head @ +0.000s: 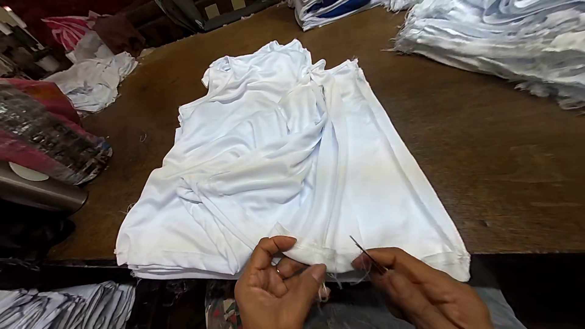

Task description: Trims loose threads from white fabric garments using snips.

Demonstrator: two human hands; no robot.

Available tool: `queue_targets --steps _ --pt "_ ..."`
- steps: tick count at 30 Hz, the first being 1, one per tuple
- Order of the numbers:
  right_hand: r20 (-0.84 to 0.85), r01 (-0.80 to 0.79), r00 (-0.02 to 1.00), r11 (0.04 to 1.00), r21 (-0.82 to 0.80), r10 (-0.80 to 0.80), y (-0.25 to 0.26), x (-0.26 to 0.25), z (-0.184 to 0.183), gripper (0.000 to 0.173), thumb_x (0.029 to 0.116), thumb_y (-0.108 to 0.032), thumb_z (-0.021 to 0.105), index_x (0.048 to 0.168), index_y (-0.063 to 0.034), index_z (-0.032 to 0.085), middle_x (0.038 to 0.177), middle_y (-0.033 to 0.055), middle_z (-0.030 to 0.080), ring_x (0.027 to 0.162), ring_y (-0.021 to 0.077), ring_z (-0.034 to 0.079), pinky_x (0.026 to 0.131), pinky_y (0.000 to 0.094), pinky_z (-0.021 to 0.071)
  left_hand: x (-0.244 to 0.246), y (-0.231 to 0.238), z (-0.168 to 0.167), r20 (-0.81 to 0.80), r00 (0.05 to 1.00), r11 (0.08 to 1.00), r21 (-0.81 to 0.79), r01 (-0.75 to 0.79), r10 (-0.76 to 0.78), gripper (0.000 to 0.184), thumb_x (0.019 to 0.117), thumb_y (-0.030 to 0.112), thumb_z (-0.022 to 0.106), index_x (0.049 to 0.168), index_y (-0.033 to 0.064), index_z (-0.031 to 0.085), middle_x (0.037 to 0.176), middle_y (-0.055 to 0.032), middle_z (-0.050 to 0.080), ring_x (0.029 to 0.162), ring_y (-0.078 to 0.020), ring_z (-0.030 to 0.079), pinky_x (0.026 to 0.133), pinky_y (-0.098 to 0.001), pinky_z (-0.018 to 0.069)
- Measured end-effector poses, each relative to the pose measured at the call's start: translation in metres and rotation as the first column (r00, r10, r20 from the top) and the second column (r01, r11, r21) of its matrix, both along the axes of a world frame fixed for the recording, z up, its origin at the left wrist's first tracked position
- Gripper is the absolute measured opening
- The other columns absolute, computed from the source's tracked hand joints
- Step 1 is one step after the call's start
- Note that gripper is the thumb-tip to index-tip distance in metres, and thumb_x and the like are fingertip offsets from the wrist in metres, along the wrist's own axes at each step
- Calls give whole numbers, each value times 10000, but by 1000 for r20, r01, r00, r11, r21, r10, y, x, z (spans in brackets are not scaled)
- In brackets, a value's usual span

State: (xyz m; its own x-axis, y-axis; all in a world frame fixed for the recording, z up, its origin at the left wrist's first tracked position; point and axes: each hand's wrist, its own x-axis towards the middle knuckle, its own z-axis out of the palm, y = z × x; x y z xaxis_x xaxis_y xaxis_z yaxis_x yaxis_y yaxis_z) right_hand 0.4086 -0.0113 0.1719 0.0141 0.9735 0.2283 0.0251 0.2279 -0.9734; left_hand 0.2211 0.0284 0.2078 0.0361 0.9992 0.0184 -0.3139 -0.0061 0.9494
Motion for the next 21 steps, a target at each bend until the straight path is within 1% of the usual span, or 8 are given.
queue_targets --steps 3,6,8,10,12,16,18,21 --pt "-50 -16 999 998 -66 13 2 -9 5 354 980 -297 712 1119 27 673 721 -36 557 585 -16 448 510 152 366 3 1 -3 -15 1000 1000 13 -17 18 402 791 -164 757 1139 -116 560 933 -221 729 692 -220 741 612 -327 643" --pt "-63 6 998 997 -81 -11 3 -19 8 275 913 -189 792 1054 23 688 701 -32 574 577 -17 456 505 146 368 3 -1 -9 -22 999 993 104 46 -44 388 787 -166 760 1128 -120 582 1021 -211 706 752 -203 740 644 -318 650" --pt "-56 20 998 999 -51 -23 3 -21 6 130 927 -68 742 994 36 702 770 24 673 650 13 589 580 165 496 0 0 -16 -42 995 982 163 96 -90 281 814 -136 750 1084 -115 672 1019 -178 687 781 -169 704 659 -290 634" --pt "6 24 1000 999 28 -24 2 -18 1 74 931 -11 699 963 56 704 846 87 716 743 48 658 673 188 554 -3 1 -19 -80 990 975 181 129 -116 198 851 -117 719 1048 -99 720 1007 -163 697 810 -158 708 708 -289 638" --pt "162 17 986 992 124 -37 -1 -14 1 96 944 -37 674 950 58 689 847 138 709 770 96 663 697 209 544 -3 1 -21 -102 988 976 172 133 -116 178 878 -104 691 1055 -100 717 1020 -163 694 842 -165 715 750 -304 643" --pt "517 -26 844 952 305 -143 -10 -14 14 192 1002 -134 573 970 13 692 739 153 644 651 240 611 563 344 481 2 -3 -16 -39 986 982 85 166 -163 312 837 -43 789 1110 -122 661 1081 -174 667 821 -171 726 738 -317 658" --pt "585 -72 793 926 370 -172 -12 -15 14 196 1004 -134 545 970 -3 687 699 141 598 597 266 575 504 373 434 3 -3 -14 -3 987 986 45 163 -163 389 769 -114 813 1110 -133 626 1105 -208 659 804 -227 747 726 -376 676" --pt "606 -64 778 938 340 -167 -15 -11 12 256 1034 -213 519 1020 -12 676 742 148 604 631 273 579 524 378 442 2 -2 -11 30 988 988 29 152 -152 448 734 -146 813 1130 -130 603 1116 -200 660 822 -217 747 716 -375 674"
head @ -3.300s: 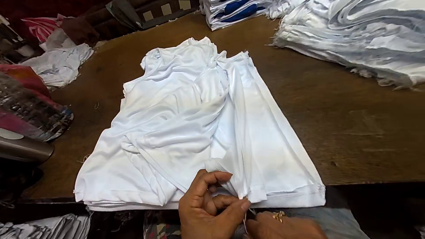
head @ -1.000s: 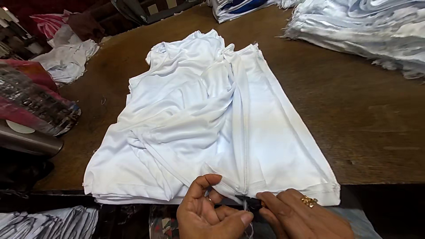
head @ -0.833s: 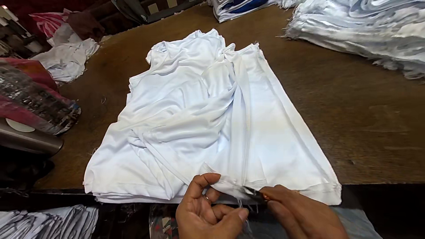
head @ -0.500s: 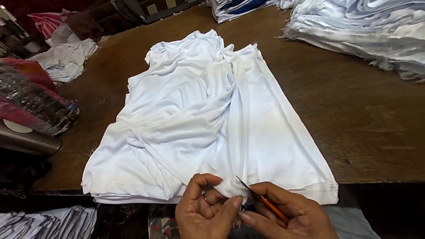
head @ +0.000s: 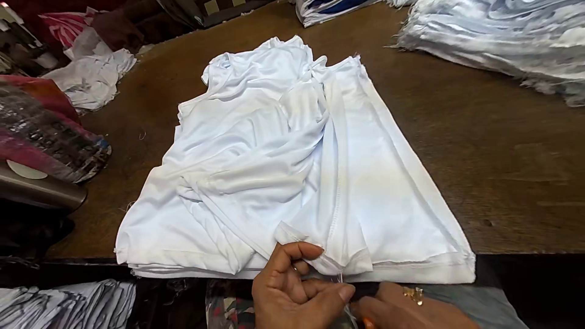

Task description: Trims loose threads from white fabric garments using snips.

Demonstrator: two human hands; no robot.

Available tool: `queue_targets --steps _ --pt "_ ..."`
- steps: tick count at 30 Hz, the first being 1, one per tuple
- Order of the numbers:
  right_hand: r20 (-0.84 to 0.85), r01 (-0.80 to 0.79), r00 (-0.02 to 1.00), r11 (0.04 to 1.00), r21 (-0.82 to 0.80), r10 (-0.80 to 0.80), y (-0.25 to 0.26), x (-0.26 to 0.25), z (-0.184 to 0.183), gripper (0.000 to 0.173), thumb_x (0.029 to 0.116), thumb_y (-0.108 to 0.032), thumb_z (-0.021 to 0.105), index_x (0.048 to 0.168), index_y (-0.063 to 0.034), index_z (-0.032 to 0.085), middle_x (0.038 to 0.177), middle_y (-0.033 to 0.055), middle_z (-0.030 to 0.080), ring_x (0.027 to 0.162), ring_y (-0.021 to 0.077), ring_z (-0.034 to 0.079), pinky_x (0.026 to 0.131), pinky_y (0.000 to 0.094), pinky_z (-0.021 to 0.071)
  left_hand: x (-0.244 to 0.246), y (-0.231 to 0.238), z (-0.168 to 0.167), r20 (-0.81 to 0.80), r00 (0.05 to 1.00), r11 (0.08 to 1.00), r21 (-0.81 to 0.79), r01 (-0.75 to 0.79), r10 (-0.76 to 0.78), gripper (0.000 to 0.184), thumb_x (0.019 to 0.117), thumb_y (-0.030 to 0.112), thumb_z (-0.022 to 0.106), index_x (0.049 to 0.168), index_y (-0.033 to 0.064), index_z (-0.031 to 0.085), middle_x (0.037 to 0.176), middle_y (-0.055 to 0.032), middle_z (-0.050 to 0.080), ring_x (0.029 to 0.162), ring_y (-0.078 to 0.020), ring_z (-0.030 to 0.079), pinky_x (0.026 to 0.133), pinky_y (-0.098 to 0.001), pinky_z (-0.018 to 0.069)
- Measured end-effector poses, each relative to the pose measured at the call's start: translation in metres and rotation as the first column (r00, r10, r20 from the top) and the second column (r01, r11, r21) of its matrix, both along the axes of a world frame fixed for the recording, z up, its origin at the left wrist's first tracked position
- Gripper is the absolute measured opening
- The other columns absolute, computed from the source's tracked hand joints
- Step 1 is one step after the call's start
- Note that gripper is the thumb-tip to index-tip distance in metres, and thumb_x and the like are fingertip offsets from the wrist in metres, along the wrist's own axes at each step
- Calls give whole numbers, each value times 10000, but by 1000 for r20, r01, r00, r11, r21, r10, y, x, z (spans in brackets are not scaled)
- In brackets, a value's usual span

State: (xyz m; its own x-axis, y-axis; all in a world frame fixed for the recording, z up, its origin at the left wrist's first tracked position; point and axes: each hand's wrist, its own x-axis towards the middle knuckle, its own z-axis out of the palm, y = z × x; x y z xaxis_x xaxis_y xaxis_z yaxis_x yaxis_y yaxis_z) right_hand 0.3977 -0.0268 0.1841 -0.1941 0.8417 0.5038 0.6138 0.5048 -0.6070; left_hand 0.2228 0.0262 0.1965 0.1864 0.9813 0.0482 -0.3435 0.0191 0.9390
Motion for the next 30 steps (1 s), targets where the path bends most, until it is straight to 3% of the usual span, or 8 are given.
queue_targets --steps 2,4,6,14,17,27,30 --pt "55 95 994 994 -50 -93 -1 7 -3 435 1075 -374 466 1154 2 670 833 173 647 714 282 618 584 390 490 -3 0 1 28 1000 1000 5 10 -10 467 743 -132 811 1155 -123 589 1118 -188 664 853 -210 745 723 -373 670" --pt "131 184 975 983 -23 -179 0 14 -11 465 1090 -357 394 1226 -2 662 854 172 643 739 286 615 599 394 484 -6 -2 5 47 999 1000 -9 21 -21 486 738 -159 803 1168 -129 580 1120 -212 671 857 -239 753 719 -396 673" --pt "179 219 959 975 18 -219 0 18 -17 428 1098 -330 402 1232 -20 664 829 157 620 733 284 597 607 388 472 -8 -3 8 60 998 999 -27 24 -23 503 727 -172 807 1172 -124 576 1125 -215 672 863 -246 754 719 -394 673" --pt "172 244 949 961 130 -264 8 4 -18 431 1101 -361 400 1145 -27 668 786 122 601 698 251 578 582 347 448 -7 -7 10 53 999 999 -46 -4 6 549 709 -170 818 1186 -118 552 1122 -196 664 894 -222 744 717 -374 668" --pt "187 252 944 959 129 -273 7 7 -19 437 1102 -360 400 1133 -18 669 786 134 617 700 263 597 581 360 463 -9 -6 11 37 999 998 -58 -24 26 575 700 -172 822 1195 -116 535 1107 -190 656 863 -216 742 694 -368 670" --pt "193 241 944 959 151 -268 10 2 -19 421 1099 -353 418 1116 -22 677 774 129 614 687 257 591 572 357 454 -8 -9 14 31 1000 998 -65 -1 3 648 694 -172 819 1239 -109 474 1164 -202 627 936 -228 741 670 -365 670" --pt "201 256 934 946 197 -295 16 -2 -22 380 1098 -308 425 1042 -30 677 748 114 613 673 250 594 557 352 449 -7 -12 14 23 1000 998 -63 3 -2 667 694 -186 810 1250 -105 452 1197 -213 613 966 -241 738 670 -367 671"
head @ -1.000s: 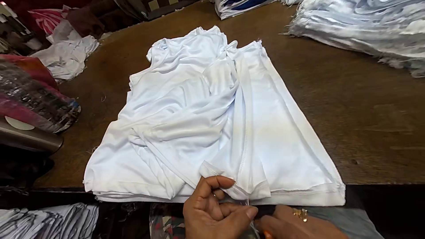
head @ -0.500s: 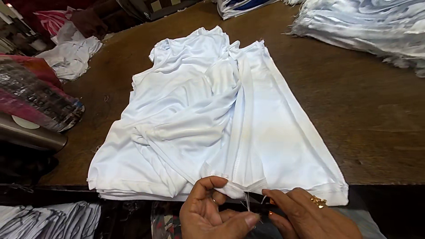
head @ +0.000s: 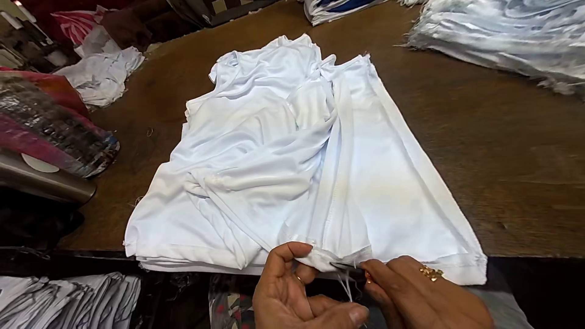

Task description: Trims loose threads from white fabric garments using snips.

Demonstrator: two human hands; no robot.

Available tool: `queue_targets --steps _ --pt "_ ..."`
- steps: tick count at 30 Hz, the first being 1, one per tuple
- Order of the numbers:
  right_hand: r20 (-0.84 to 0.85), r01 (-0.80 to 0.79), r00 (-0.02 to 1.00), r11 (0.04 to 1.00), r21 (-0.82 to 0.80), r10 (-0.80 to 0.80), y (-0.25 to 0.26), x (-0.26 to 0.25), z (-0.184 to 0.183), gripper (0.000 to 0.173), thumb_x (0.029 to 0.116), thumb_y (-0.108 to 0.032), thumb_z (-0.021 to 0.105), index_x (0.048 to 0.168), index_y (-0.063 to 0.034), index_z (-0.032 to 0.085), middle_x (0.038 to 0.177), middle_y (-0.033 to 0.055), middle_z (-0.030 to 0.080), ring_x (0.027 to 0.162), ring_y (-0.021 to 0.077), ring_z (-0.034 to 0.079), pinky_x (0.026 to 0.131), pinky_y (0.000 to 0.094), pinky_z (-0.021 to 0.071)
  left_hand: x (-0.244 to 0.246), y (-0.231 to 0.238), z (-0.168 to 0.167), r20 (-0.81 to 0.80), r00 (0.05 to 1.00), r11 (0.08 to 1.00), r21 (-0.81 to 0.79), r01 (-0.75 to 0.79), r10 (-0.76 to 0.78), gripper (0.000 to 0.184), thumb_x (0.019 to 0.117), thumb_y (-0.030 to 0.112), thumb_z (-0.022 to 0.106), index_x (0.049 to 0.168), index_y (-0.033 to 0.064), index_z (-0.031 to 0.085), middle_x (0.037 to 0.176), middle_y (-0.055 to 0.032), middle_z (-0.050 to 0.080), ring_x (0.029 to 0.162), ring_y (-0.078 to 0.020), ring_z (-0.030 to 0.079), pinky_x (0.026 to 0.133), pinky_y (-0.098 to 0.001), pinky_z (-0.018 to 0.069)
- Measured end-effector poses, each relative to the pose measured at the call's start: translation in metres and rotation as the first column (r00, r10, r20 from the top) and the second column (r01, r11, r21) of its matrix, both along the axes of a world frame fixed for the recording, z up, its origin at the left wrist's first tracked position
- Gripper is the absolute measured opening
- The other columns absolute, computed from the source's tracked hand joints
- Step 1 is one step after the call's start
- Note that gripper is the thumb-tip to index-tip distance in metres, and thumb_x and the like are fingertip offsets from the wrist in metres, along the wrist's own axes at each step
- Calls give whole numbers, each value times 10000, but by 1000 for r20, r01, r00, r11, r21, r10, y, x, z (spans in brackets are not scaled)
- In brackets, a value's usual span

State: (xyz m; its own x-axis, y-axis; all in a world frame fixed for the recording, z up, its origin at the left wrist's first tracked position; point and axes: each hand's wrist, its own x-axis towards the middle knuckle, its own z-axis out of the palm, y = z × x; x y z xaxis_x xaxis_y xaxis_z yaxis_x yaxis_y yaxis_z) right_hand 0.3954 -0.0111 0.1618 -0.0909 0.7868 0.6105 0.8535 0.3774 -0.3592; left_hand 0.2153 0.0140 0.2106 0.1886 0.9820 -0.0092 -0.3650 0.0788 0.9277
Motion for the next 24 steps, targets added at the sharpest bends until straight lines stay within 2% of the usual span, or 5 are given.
queue_targets --steps 7,11,13,20,24 --pt "-374 -187 919 974 -128 127 3 13 0 440 1115 -368 376 1114 -11 634 876 126 646 801 149 611 702 251 497 -3 -2 7 -49 999 998 52 18 -16 738 696 -206 790 1326 -128 412 1308 -237 574 1038 -282 727 676 -388 674" --pt "-446 -203 885 972 -120 130 8 6 3 399 965 -329 706 1177 6 654 956 133 704 840 125 644 725 244 532 -4 -4 13 -83 994 990 117 82 -73 791 718 -222 766 1401 -160 372 1393 -265 526 1028 -304 728 692 -417 677" --pt "-435 -164 893 984 -74 116 15 3 0 242 961 -198 651 1109 -9 684 899 104 708 801 104 653 695 228 538 -4 -5 13 -155 987 982 176 76 -48 708 801 -177 724 1420 -171 381 1414 -260 512 1032 -289 723 706 -403 673" --pt "-604 -411 739 910 -51 299 18 20 6 148 1011 -121 587 1037 -5 674 872 74 677 779 47 627 685 171 522 -18 28 -6 -589 600 677 729 105 542 180 921 108 691 1060 42 783 889 -56 655 684 -34 573 586 -163 499" --pt "-692 -487 672 862 -144 264 11 32 17 134 1005 -95 585 1060 -4 667 888 47 665 774 23 602 689 167 510 -26 46 7 -588 647 593 765 251 485 65 934 185 715 942 195 779 1206 -28 592 1126 -122 556 921 -276 497"
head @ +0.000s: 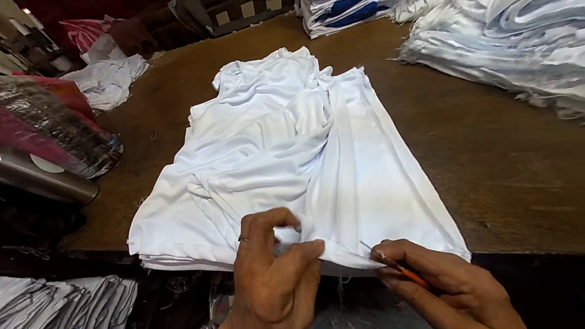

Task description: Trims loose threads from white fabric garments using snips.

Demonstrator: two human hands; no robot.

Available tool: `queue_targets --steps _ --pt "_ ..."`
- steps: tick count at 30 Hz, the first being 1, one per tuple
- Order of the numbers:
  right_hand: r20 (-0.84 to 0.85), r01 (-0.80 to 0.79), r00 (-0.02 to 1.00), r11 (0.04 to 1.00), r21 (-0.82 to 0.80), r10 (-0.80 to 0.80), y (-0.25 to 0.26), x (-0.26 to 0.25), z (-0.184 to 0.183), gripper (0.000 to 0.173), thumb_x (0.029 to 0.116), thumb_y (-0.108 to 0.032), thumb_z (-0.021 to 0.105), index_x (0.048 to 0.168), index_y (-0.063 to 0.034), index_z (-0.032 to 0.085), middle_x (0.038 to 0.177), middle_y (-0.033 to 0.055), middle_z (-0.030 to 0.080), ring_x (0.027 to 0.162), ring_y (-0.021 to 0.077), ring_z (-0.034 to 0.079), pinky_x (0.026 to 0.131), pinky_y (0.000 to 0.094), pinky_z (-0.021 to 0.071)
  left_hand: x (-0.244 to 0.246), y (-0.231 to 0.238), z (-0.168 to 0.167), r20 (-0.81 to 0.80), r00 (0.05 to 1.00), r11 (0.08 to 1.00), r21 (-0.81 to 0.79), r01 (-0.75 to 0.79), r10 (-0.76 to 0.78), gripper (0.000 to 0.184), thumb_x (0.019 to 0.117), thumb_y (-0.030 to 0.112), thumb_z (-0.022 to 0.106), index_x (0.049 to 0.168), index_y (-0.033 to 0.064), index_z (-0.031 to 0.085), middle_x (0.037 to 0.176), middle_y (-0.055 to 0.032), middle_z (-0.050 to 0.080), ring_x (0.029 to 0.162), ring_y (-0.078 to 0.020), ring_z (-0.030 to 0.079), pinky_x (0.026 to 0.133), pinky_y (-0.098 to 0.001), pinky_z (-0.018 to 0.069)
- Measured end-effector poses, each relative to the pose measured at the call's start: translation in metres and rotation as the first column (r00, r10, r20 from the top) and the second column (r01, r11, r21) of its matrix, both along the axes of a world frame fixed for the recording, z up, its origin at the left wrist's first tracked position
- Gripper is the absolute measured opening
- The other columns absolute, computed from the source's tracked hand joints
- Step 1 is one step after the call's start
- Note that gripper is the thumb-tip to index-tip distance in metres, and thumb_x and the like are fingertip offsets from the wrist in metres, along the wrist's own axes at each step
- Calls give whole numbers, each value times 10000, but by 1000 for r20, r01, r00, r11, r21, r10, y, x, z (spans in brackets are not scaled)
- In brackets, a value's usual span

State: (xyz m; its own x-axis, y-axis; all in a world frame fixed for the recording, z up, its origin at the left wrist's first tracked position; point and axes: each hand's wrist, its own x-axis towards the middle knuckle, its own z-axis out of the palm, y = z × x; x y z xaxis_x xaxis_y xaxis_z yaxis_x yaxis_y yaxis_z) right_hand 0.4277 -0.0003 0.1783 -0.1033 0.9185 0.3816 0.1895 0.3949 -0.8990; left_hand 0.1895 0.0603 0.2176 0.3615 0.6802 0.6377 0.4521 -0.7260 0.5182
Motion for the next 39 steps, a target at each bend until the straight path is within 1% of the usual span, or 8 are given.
queue_targets --steps 2,5,7,10,12,17,22,39 --pt "-62 -10 998 996 -83 5 -1 5 8 119 1001 -104 583 1059 -50 672 834 -26 636 702 -25 553 625 139 465 -1 7 11 27 979 978 -46 203 -202 77 954 130 672 912 112 733 1358 -98 598 1324 -226 533 1079 -396 497" --pt "-88 -14 996 991 -135 2 2 9 17 111 1003 -111 573 1052 -86 670 777 -79 596 642 -49 510 571 117 427 1 14 16 183 912 897 -190 398 -366 88 1001 60 610 978 16 683 1053 -77 722 987 -135 693 857 -292 599" --pt "-33 50 998 989 -142 -55 5 10 20 100 1009 -121 571 1036 -82 659 746 -70 575 611 -37 494 541 127 410 3 16 15 244 919 880 -292 374 -309 95 1006 57 611 1069 7 662 893 -37 689 772 -78 658 693 -226 583" --pt "95 147 986 987 -67 -140 8 11 11 130 1015 -157 567 1030 -65 658 760 -30 596 625 -6 520 547 154 434 2 18 17 327 904 789 -460 407 -276 388 980 54 660 1359 20 580 808 -28 699 679 -83 638 634 -226 560" --pt "212 183 960 983 23 -184 9 9 5 187 1039 -204 544 1048 -50 649 804 14 623 674 28 558 587 191 472 0 20 18 379 887 707 -549 446 -265 506 956 50 699 1432 41 529 822 -52 719 693 -97 662 658 -232 573" --pt "492 218 820 954 206 -294 1 8 9 480 1103 -386 349 1231 -2 606 904 157 627 783 210 590 668 355 487 -1 20 20 446 876 632 -630 451 -180 459 961 34 669 1404 44 547 801 -68 704 663 -81 631 641 -206 539" --pt "535 79 823 971 224 -190 -17 9 23 469 1110 -311 347 1127 22 675 805 198 627 687 301 592 590 417 466 2 14 22 456 884 636 -654 410 -102 452 963 18 643 1402 29 533 771 -66 693 630 -72 612 590 -193 510" --pt "632 177 703 941 289 -327 -18 -15 18 449 1107 -310 374 1071 18 680 759 163 630 657 298 608 542 400 451 23 -9 15 470 875 659 -694 288 112 549 928 -28 652 1450 -59 482 767 -72 725 620 -68 631 580 -203 519"
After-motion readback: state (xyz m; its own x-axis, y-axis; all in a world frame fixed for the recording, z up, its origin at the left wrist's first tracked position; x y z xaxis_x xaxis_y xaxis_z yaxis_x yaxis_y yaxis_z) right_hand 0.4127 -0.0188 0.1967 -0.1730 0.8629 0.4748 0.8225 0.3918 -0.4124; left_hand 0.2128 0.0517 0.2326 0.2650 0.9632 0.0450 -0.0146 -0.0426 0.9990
